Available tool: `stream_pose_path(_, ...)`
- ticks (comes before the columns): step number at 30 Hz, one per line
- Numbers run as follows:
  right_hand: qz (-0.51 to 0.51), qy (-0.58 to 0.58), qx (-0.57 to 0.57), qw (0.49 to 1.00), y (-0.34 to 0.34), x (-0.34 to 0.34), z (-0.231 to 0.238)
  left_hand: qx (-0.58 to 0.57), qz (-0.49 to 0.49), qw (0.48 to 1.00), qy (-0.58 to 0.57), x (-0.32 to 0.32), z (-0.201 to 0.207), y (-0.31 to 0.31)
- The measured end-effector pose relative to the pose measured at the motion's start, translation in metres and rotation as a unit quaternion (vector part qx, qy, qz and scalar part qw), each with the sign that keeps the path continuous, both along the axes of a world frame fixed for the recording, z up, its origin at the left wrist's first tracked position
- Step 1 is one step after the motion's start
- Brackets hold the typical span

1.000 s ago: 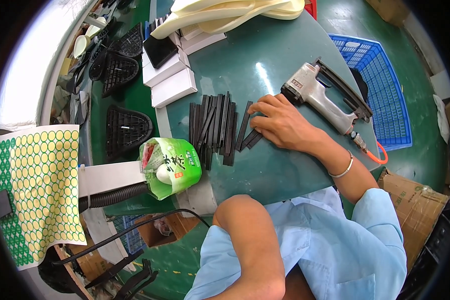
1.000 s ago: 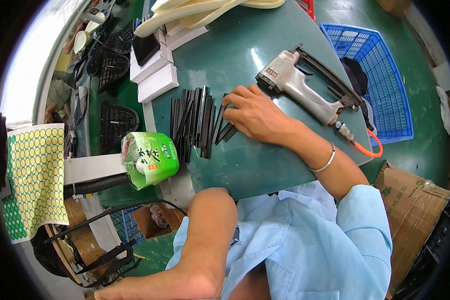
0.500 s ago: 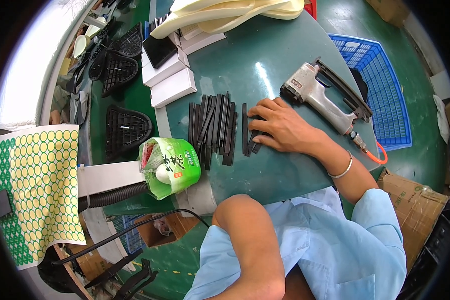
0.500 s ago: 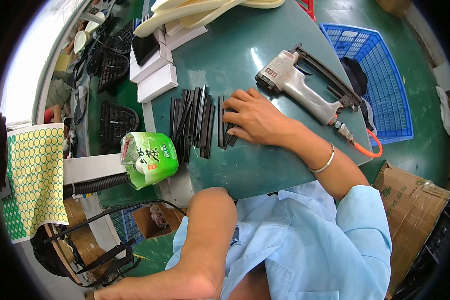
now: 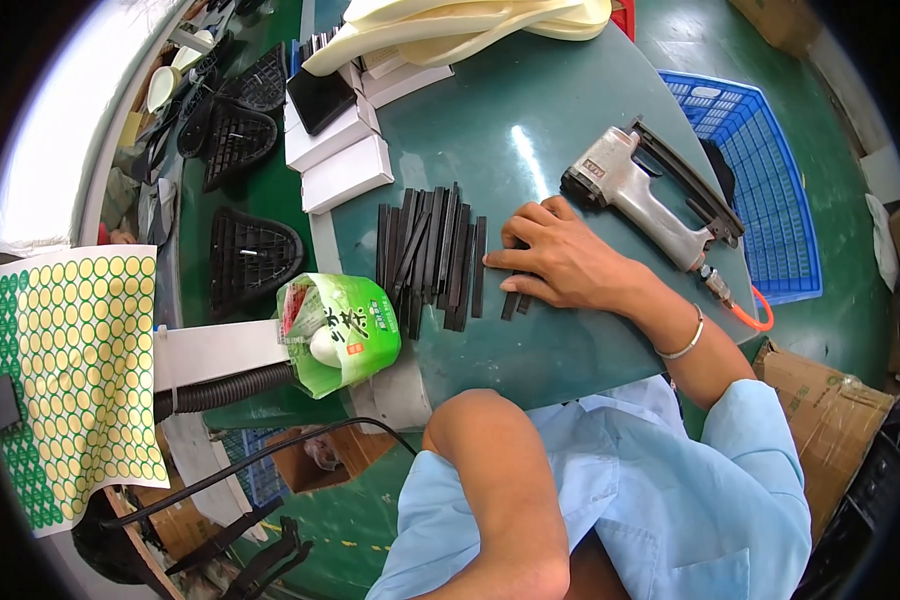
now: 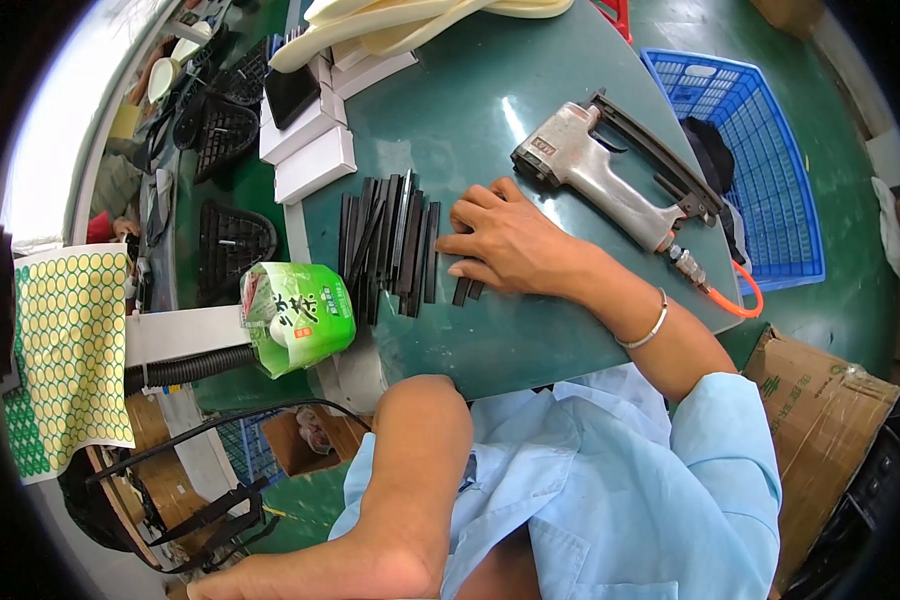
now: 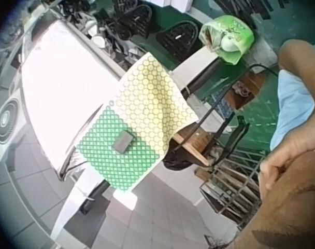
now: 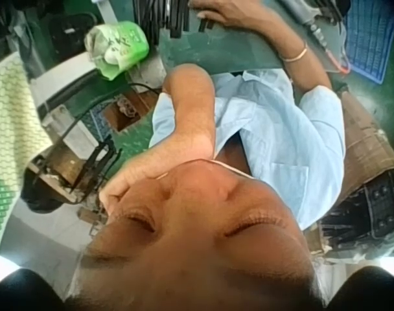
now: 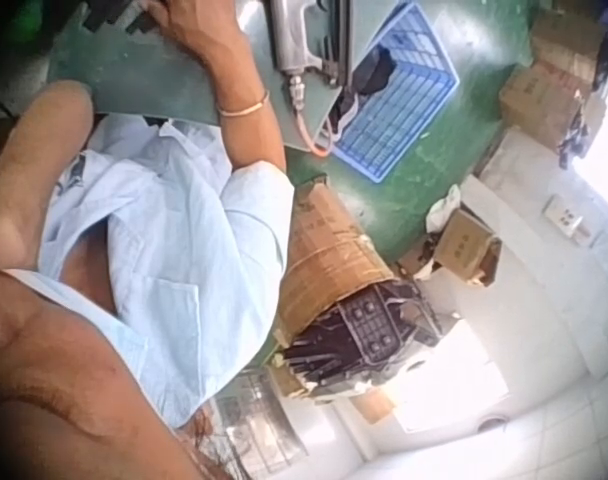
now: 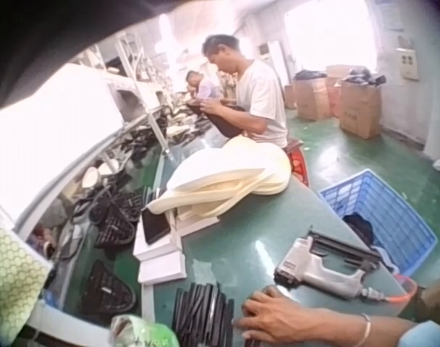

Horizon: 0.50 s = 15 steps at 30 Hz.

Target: Assembling bicycle seats by stapling the synthetic cover to the plastic seat base using a pneumatic staple gun.

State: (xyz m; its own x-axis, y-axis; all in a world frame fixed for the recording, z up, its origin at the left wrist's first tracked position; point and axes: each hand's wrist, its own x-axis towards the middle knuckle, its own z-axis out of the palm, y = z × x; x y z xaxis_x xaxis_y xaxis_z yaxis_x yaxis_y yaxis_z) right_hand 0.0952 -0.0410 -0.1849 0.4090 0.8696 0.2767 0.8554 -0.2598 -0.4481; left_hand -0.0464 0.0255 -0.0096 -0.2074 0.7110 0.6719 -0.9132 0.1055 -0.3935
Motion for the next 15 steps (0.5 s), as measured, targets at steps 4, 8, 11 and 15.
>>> stream_pose_path(4, -0.011, 0.001, -0.024, 1.0, 0.0013, -0.0013, 0.0011, -0.007, 0.009, 1.0, -0.003, 0.0009, 0.0003, -0.0006)
stream_pose_path(8, -0.015, -0.036, 0.038, 0.999, 0.0052, -0.0046, -0.0013, -0.002, 0.012, 1.0, 0.009, -0.0007, -0.0007, -0.0019)
stream_pose_path(11, -0.004, -0.061, 0.06, 0.996, 0.0074, -0.0089, -0.004, 0.005, 0.008, 1.0, 0.015, -0.0013, -0.0006, -0.0025)
stream_pose_path(15, 0.011, -0.048, 0.035, 0.998, 0.0066, -0.0074, -0.0083, 0.003, 0.014, 1.0, 0.015, -0.0014, -0.0002, -0.0028)
